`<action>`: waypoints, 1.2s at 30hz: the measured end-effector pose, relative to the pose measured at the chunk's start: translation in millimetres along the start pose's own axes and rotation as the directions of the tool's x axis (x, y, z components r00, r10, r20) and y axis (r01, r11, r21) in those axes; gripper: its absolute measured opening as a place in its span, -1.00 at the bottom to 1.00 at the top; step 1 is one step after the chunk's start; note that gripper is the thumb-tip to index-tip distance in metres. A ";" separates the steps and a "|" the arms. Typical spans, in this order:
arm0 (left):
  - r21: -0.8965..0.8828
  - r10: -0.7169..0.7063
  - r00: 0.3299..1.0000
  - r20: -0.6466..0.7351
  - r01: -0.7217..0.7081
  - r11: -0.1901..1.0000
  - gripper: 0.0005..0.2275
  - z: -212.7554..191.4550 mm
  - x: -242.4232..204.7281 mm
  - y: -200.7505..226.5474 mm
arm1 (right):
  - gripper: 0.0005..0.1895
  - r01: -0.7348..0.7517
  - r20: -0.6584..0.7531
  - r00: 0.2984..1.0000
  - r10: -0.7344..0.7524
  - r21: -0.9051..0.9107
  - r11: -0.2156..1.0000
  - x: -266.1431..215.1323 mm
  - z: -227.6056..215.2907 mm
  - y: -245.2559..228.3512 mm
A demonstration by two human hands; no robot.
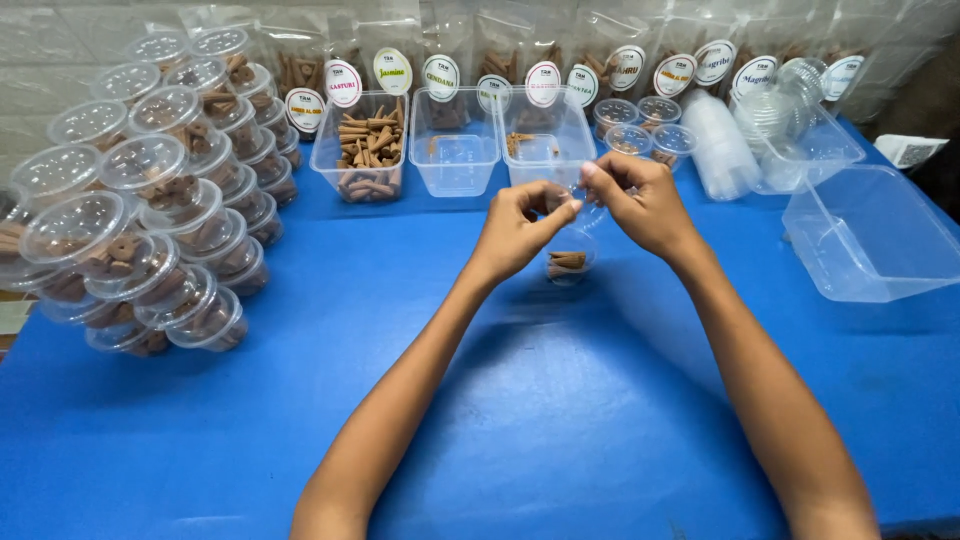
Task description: Filling small plastic cups with incense sticks and sealing them with lids.
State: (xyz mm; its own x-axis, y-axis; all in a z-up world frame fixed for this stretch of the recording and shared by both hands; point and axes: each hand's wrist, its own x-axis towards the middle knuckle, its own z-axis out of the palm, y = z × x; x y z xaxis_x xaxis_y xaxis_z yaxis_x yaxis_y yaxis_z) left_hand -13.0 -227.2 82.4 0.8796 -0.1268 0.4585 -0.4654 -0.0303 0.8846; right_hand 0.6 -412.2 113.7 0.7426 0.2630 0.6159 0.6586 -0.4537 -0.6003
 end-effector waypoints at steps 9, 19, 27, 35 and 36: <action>-0.010 -0.018 0.996 -0.091 0.017 1.000 -0.88 -14.3 9.9 -6.9 | -0.60 -0.033 0.051 0.998 0.030 0.059 0.998 -2.1 2.6 -12.5; 0.025 0.051 0.990 -0.129 -0.048 0.999 -0.90 -23.9 10.1 0.6 | -0.59 0.006 0.085 0.996 -0.008 0.021 1.000 -0.9 -1.0 -20.2; 0.060 0.069 0.997 -0.044 -0.067 0.996 -0.88 -14.7 11.5 -17.1 | -0.58 0.031 0.079 0.996 -0.030 -0.016 0.999 -0.4 -2.2 -5.6; 0.046 0.028 0.995 -0.093 -0.024 0.999 -0.85 -20.7 10.9 -19.1 | -0.58 0.022 0.126 0.992 -0.024 0.012 1.000 -1.8 -1.0 -20.2; 0.052 0.039 0.998 -0.057 -0.036 0.998 -0.85 -20.1 13.0 -26.7 | -0.59 0.020 0.100 0.995 -0.022 0.020 1.000 -1.4 -2.6 -18.1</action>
State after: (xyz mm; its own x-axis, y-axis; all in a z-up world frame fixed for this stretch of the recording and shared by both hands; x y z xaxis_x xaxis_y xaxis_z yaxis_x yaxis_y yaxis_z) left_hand 12.9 -208.2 66.5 0.8649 -0.0714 0.4969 -0.5015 -0.0771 0.8617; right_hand -12.7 -406.6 125.1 0.7367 0.3565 0.5746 0.6753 -0.4310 -0.5985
